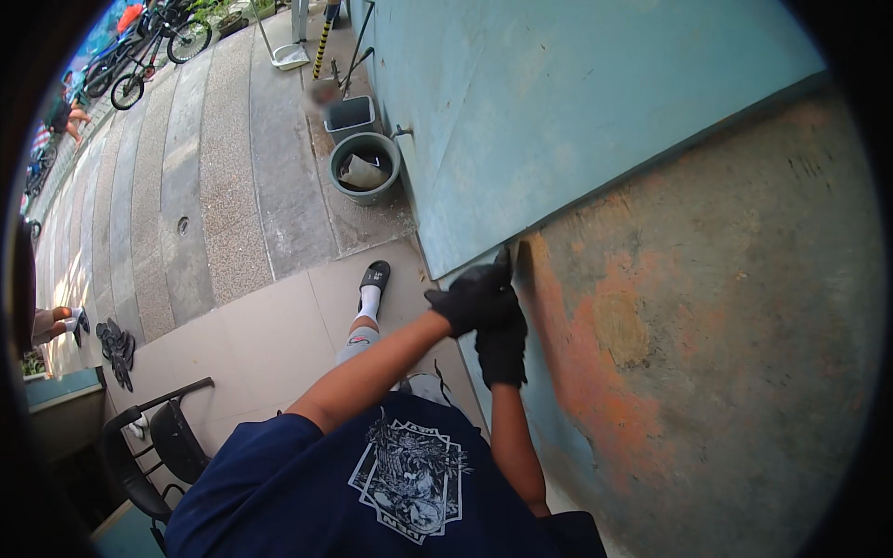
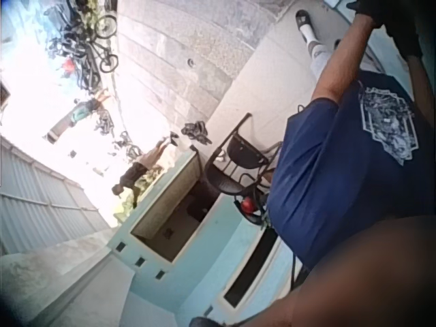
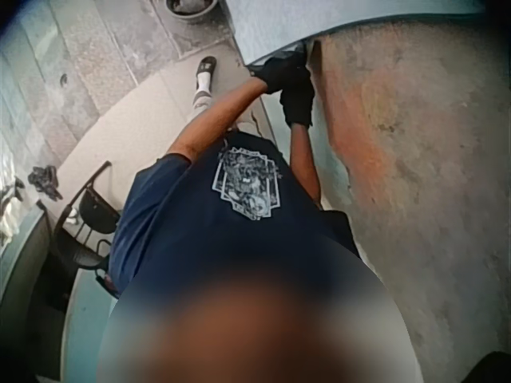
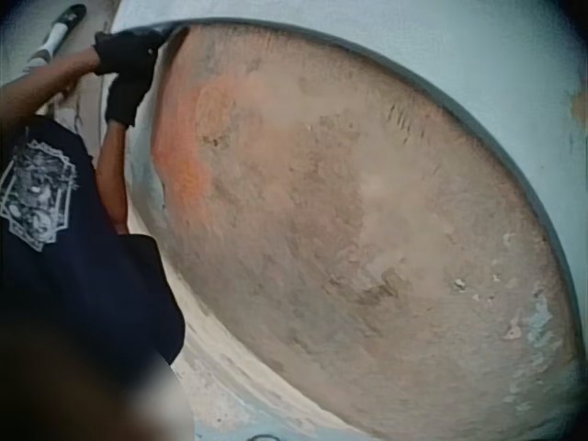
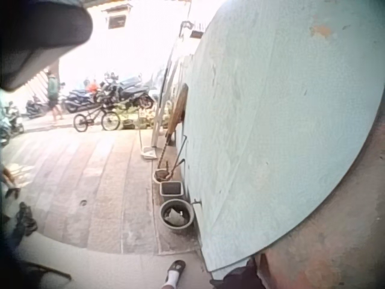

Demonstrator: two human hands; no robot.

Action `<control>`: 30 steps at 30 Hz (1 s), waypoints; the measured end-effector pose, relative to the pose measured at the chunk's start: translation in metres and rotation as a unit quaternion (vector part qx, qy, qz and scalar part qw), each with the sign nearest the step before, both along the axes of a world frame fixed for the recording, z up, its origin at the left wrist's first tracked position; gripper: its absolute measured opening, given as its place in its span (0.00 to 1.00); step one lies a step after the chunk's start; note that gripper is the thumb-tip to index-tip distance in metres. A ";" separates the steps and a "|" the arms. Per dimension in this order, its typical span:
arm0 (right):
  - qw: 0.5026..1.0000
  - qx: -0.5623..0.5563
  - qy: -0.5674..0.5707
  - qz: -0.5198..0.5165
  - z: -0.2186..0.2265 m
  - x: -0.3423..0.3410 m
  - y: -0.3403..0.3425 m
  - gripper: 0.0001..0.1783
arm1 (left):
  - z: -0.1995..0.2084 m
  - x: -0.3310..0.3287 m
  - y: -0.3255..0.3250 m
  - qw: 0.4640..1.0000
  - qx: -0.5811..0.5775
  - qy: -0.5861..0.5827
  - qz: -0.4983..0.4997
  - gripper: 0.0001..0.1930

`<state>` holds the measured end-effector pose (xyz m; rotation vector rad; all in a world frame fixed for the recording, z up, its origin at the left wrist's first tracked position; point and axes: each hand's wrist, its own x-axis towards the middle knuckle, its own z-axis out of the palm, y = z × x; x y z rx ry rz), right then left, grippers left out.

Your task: The person scrapes old paint or plaster from an exterior wall using a putty knife scraper.

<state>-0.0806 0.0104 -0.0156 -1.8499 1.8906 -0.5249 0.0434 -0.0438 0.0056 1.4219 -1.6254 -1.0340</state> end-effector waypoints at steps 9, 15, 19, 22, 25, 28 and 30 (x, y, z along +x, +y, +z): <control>0.993 -0.047 -0.100 0.028 0.019 0.005 0.010 0.15 | 0.006 0.002 0.008 0.999 -0.026 0.013 -0.016 0.39; 0.999 -0.021 -0.002 0.048 0.005 -0.010 -0.003 0.14 | 0.015 0.003 0.010 0.998 -0.030 0.040 -0.036 0.41; 0.990 -0.070 0.086 0.084 0.009 -0.016 -0.013 0.12 | 0.023 -0.001 0.006 0.993 -0.104 0.042 -0.031 0.43; 0.998 0.060 -0.028 -0.001 0.035 0.007 -0.007 0.11 | 0.041 0.014 0.005 0.993 0.080 0.008 -0.084 0.43; 0.985 0.167 0.036 0.035 0.048 0.009 -0.007 0.10 | 0.005 0.003 0.010 0.999 0.041 -0.018 -0.029 0.41; 0.993 0.081 0.024 0.084 0.041 -0.004 0.006 0.12 | -0.002 -0.011 0.020 0.999 -0.021 -0.018 -0.021 0.39; 0.997 -0.024 -0.035 0.061 0.031 -0.002 -0.006 0.13 | 0.030 -0.013 0.024 0.995 -0.086 0.047 -0.003 0.36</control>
